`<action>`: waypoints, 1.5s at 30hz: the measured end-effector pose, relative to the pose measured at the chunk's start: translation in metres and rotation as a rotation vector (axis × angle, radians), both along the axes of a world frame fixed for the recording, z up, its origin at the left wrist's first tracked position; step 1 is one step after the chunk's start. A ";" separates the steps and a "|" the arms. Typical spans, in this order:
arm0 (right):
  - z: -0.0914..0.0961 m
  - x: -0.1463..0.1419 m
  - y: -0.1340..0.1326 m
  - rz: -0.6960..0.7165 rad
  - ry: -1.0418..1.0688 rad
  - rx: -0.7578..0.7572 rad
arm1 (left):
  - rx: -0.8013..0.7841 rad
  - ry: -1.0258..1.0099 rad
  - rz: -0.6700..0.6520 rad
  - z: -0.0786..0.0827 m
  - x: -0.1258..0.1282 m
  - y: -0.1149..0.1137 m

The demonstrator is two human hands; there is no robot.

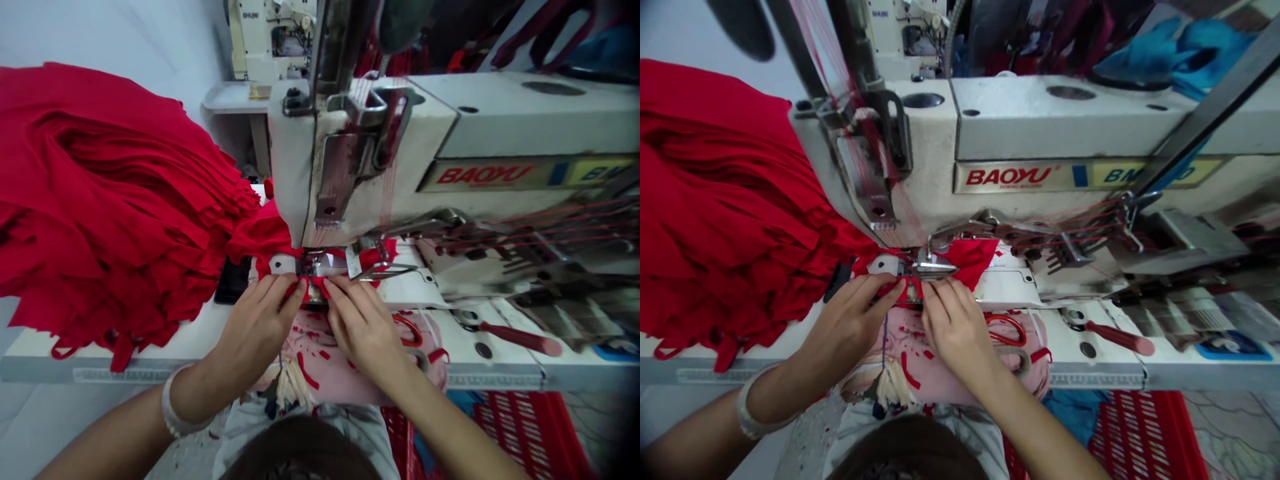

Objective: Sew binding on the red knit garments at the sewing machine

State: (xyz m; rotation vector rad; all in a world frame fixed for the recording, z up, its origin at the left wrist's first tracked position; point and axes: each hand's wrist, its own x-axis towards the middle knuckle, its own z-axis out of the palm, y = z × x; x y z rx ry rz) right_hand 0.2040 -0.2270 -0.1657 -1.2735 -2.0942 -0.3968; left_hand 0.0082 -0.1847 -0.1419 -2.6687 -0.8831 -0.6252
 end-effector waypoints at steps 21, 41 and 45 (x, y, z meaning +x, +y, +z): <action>0.010 -0.015 -0.002 -0.047 -0.103 -0.041 | -0.040 -0.038 -0.044 -0.001 0.003 0.000; 0.006 -0.015 0.017 -0.049 0.052 -0.094 | -0.067 -0.040 -0.039 -0.004 0.005 0.008; 0.006 -0.013 0.019 -0.022 0.204 -0.174 | -0.116 -0.060 -0.094 -0.003 0.000 0.012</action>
